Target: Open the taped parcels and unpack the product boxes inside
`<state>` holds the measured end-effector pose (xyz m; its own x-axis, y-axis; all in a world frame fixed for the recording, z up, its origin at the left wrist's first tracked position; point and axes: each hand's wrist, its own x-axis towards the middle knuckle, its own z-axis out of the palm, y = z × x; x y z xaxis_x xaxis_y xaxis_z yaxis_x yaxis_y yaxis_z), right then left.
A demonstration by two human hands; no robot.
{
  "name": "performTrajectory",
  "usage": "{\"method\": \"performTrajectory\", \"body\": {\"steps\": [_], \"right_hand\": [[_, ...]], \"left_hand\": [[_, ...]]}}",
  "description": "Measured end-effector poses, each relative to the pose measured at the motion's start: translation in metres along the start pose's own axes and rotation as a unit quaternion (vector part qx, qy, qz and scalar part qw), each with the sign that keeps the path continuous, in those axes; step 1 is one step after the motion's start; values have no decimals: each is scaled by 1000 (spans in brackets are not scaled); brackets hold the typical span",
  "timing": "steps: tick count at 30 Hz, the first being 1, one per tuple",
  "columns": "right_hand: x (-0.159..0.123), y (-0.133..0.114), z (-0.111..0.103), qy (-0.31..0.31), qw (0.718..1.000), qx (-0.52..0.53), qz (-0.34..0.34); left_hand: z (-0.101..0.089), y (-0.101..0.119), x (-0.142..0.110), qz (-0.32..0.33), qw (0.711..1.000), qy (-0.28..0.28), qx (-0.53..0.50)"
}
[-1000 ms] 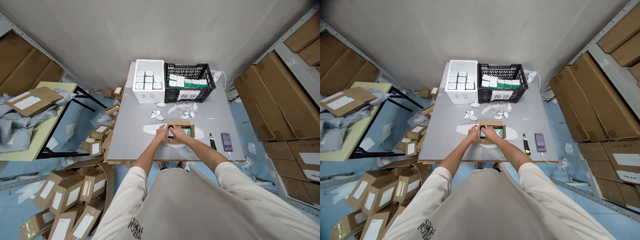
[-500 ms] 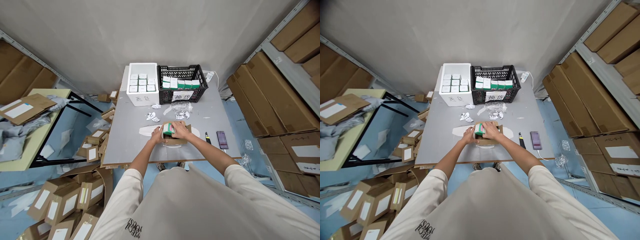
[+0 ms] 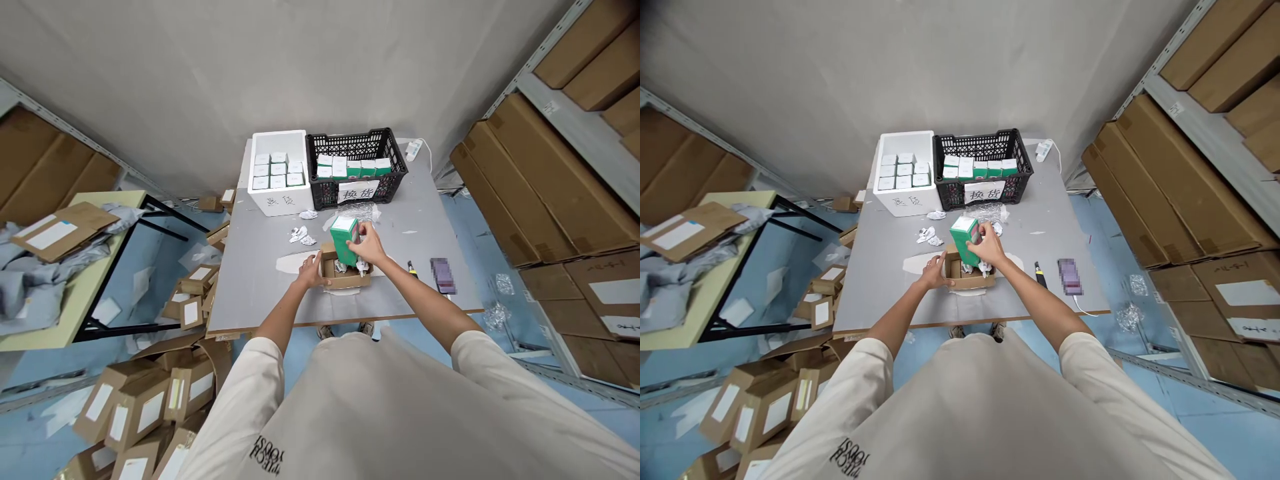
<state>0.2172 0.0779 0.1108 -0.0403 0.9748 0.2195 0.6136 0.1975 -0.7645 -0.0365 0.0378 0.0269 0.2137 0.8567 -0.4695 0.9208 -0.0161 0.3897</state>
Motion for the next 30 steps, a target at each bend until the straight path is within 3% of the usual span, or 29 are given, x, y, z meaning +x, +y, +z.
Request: {"method": "performTrajectory", "body": {"steps": [8, 13, 16, 19, 23, 30], "right_hand": [[42, 25, -64, 181, 971, 155, -21], [20, 67, -97, 253, 962, 88, 55], [-8, 98, -95, 236, 963, 46, 122], [-33, 130, -80, 208, 962, 23, 178], [-56, 164, -57, 200, 960, 33, 193], [-83, 180, -47, 174, 966, 32, 187]], "left_hand": [[-3, 8, -1, -3, 1000, -8, 14], [-8, 28, -5, -13, 999, 19, 33], [-7, 42, -10, 0, 997, 64, 35], [-1, 53, -15, 21, 996, 77, 41], [9, 57, -22, 20, 995, 80, 49], [20, 51, -27, 25, 994, 87, 53]]}}
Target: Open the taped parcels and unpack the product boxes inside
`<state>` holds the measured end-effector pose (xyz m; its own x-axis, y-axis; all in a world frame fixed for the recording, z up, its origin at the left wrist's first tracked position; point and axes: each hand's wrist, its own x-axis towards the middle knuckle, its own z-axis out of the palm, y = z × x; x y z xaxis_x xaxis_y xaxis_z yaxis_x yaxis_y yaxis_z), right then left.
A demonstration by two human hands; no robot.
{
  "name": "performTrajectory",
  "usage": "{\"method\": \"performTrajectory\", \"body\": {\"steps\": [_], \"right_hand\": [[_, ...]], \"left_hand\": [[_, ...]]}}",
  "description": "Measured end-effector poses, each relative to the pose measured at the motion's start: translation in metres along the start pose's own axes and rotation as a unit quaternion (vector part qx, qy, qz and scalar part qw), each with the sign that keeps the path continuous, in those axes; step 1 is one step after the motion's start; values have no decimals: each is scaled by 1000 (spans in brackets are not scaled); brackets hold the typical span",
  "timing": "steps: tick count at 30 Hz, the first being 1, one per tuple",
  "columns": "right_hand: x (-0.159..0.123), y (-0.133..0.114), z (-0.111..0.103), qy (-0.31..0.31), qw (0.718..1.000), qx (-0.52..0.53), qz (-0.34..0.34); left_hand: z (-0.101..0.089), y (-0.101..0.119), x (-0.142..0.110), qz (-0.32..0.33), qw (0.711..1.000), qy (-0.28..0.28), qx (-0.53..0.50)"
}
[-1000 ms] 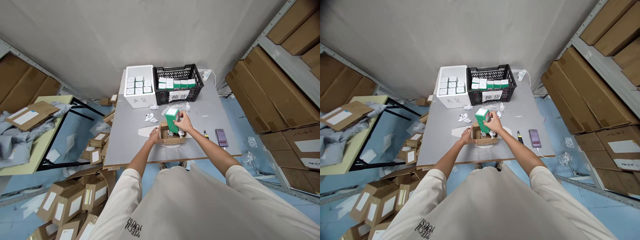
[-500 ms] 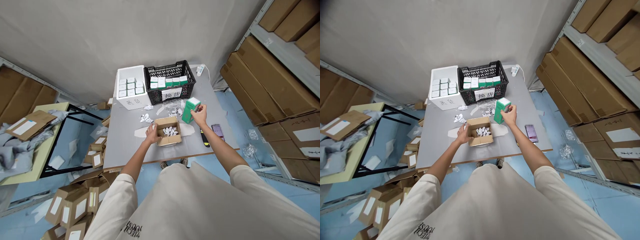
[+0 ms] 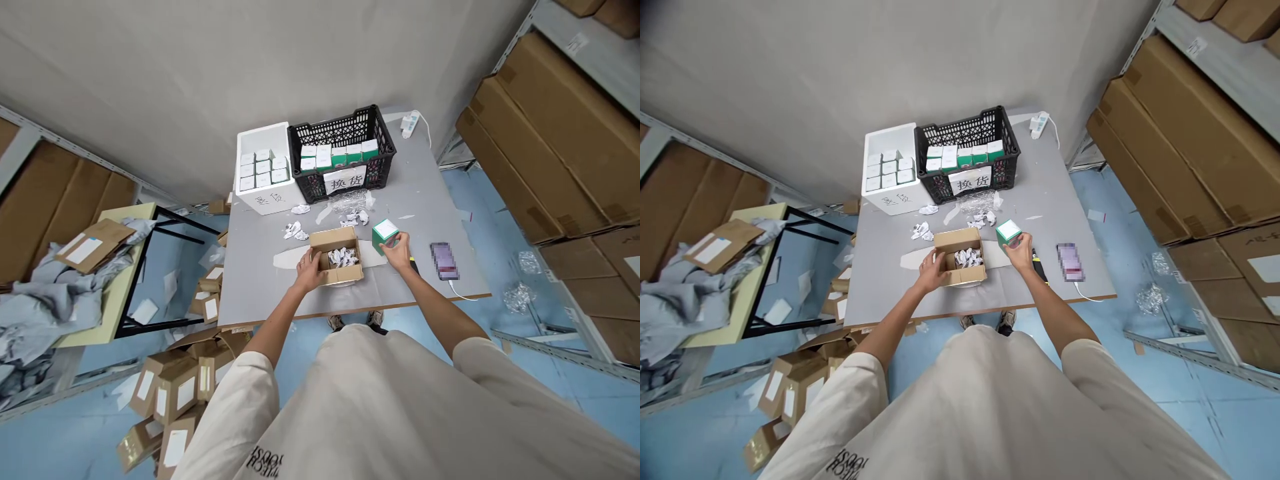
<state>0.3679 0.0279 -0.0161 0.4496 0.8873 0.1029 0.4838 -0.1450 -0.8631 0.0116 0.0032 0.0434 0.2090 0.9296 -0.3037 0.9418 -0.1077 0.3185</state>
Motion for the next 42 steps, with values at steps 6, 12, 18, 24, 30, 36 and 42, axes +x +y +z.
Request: {"method": "performTrajectory", "body": {"steps": [6, 12, 18, 24, 30, 36, 42], "right_hand": [[-8, -7, -26, -6, 997, -38, -64], [-12, -50, -41, -30, 974, -158, -162], [-29, -81, -7, -313, 896, -194, -246], [-55, -76, 29, -381, 873, -236, -191], [-68, -69, 43, -385, 882, -235, -133], [-75, -78, 44, -339, 906, -218, -128], [-71, -111, 70, -336, 906, -209, -152]], "left_hand": [[1, 3, 5, 12, 1000, 5, -5], [0, 4, 5, 29, 999, 17, -14], [2, -4, -3, 30, 999, 22, -20], [5, -12, -16, 25, 999, 12, -17], [17, -15, -18, -5, 999, 12, -36], [9, -18, -18, 30, 996, 62, -59], [-15, -44, -18, 11, 993, 87, -74]]}}
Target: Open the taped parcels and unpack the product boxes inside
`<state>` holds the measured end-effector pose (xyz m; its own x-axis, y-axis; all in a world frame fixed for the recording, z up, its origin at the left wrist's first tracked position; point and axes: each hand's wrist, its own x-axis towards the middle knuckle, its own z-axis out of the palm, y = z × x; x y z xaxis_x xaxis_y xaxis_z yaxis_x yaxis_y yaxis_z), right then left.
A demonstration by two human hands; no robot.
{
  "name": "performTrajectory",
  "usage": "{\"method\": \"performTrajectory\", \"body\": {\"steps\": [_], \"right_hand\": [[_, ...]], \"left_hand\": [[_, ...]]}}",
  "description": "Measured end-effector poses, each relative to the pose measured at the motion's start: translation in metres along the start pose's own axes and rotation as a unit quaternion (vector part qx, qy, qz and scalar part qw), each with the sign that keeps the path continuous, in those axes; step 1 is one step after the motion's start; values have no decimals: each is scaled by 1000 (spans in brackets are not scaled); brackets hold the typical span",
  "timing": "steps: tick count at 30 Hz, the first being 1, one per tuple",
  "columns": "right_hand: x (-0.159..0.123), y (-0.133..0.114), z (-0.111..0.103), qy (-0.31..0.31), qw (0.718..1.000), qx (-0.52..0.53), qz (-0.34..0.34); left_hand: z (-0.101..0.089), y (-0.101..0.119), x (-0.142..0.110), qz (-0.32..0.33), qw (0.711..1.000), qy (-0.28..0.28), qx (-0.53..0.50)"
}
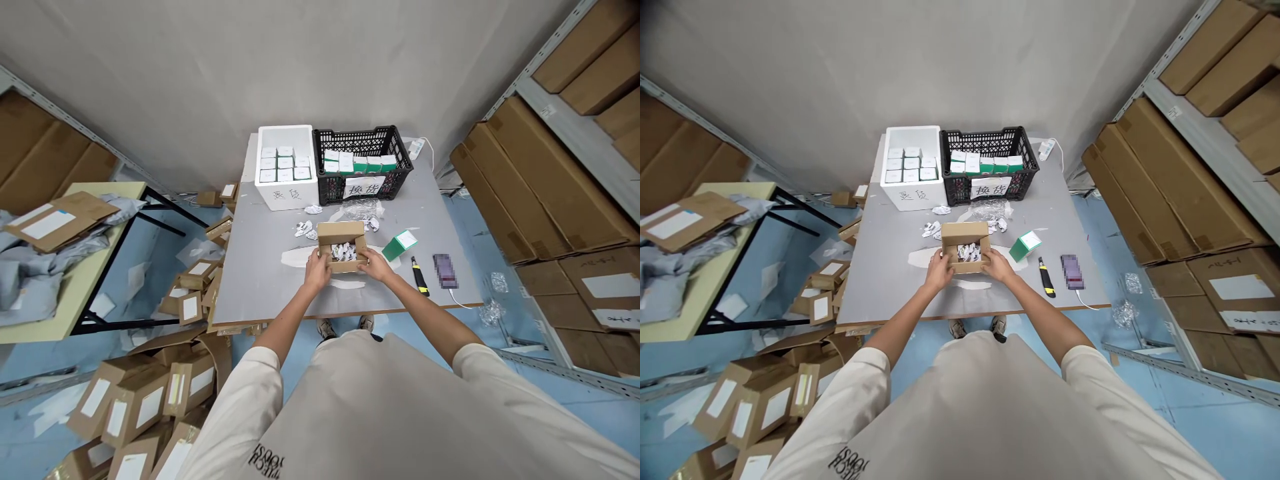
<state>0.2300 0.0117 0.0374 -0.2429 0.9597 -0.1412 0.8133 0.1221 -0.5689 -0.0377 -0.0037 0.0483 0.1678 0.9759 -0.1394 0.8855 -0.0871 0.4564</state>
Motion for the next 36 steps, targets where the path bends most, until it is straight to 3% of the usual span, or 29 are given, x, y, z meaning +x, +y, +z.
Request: {"method": "performTrajectory", "body": {"steps": [5, 11, 15, 19, 23, 28, 32, 36], "right_hand": [[39, -41, 22, -16, 999, 2, -29], [89, -92, 65, -51, 997, -6, -50], [114, -117, 94, -51, 997, -4, -52], [130, -131, 114, -45, 997, 3, -57], [134, -135, 116, -49, 995, 3, -81], [123, -122, 89, -38, 995, -9, -91], [103, -96, 52, -11, 996, -15, -88], [78, -56, 11, 15, 997, -23, -69]], "left_hand": [[-25, -44, -1, -41, 999, 24, 4], [-53, -107, 0, -100, 994, 32, 5], [-60, -137, -2, -136, 990, 33, -4], [-57, -149, -10, -144, 989, 39, 15], [-55, -145, -16, -117, 992, 41, 38], [-55, -119, -7, -72, 997, 34, 22], [-49, -82, 9, -22, 999, 33, 10], [-34, -30, 27, 28, 999, 33, 19]]}}
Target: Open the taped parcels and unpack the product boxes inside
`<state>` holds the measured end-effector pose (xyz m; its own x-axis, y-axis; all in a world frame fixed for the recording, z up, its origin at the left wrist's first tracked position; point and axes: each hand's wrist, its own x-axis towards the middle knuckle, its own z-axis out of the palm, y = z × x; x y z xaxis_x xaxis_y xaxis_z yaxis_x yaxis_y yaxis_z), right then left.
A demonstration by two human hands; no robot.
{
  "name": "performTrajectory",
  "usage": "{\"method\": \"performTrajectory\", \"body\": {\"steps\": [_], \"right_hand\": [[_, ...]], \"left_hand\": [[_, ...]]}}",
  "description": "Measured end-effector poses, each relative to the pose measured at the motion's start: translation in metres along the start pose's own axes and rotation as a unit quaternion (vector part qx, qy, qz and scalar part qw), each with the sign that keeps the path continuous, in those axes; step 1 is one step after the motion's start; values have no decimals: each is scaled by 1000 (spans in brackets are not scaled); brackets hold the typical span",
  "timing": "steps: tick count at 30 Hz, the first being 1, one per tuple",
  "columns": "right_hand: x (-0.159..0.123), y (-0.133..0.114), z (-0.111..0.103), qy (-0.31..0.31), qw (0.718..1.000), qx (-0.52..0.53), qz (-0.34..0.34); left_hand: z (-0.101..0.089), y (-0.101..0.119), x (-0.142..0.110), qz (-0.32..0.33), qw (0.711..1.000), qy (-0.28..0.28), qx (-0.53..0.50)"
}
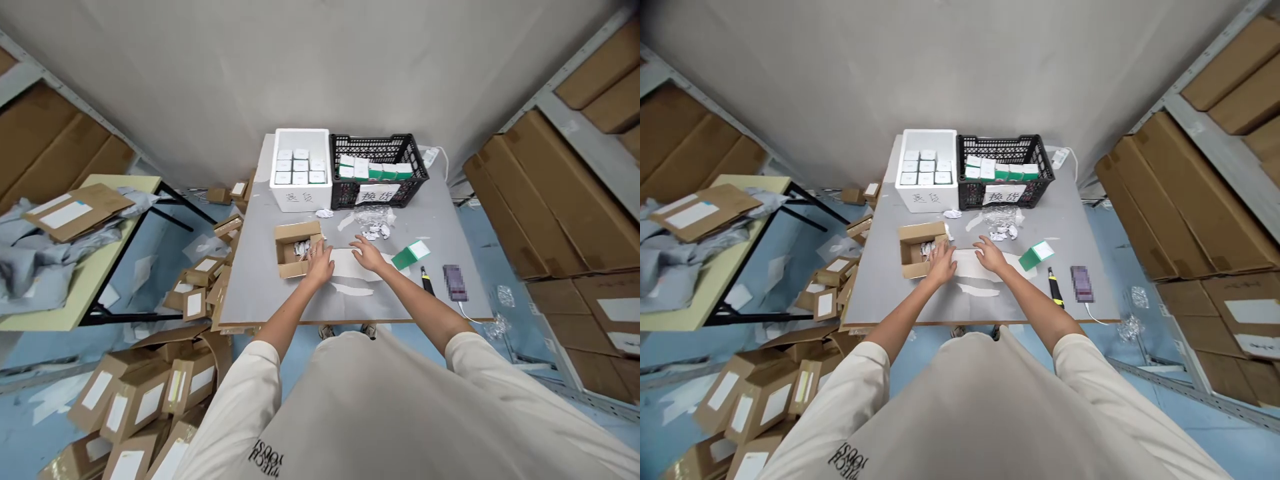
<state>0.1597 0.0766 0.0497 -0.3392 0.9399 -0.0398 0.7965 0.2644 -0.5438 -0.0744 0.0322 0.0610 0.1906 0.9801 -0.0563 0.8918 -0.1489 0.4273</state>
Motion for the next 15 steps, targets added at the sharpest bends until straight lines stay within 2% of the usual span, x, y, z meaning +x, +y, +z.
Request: {"method": "performTrajectory", "body": {"steps": [6, 9, 12, 15], "right_hand": [[-55, 66, -61, 92, 995, -28, 14], [-82, 99, -89, 149, 987, -32, 59], [-106, 133, -109, 194, 974, -4, 120], [-123, 163, -117, 230, 959, 46, 159]], "left_hand": [[31, 92, 18, 70, 997, -25, -7], [50, 137, 25, 113, 993, -38, -8], [69, 180, 32, 146, 987, -58, -14], [85, 218, 41, 163, 984, -76, -17]]}}
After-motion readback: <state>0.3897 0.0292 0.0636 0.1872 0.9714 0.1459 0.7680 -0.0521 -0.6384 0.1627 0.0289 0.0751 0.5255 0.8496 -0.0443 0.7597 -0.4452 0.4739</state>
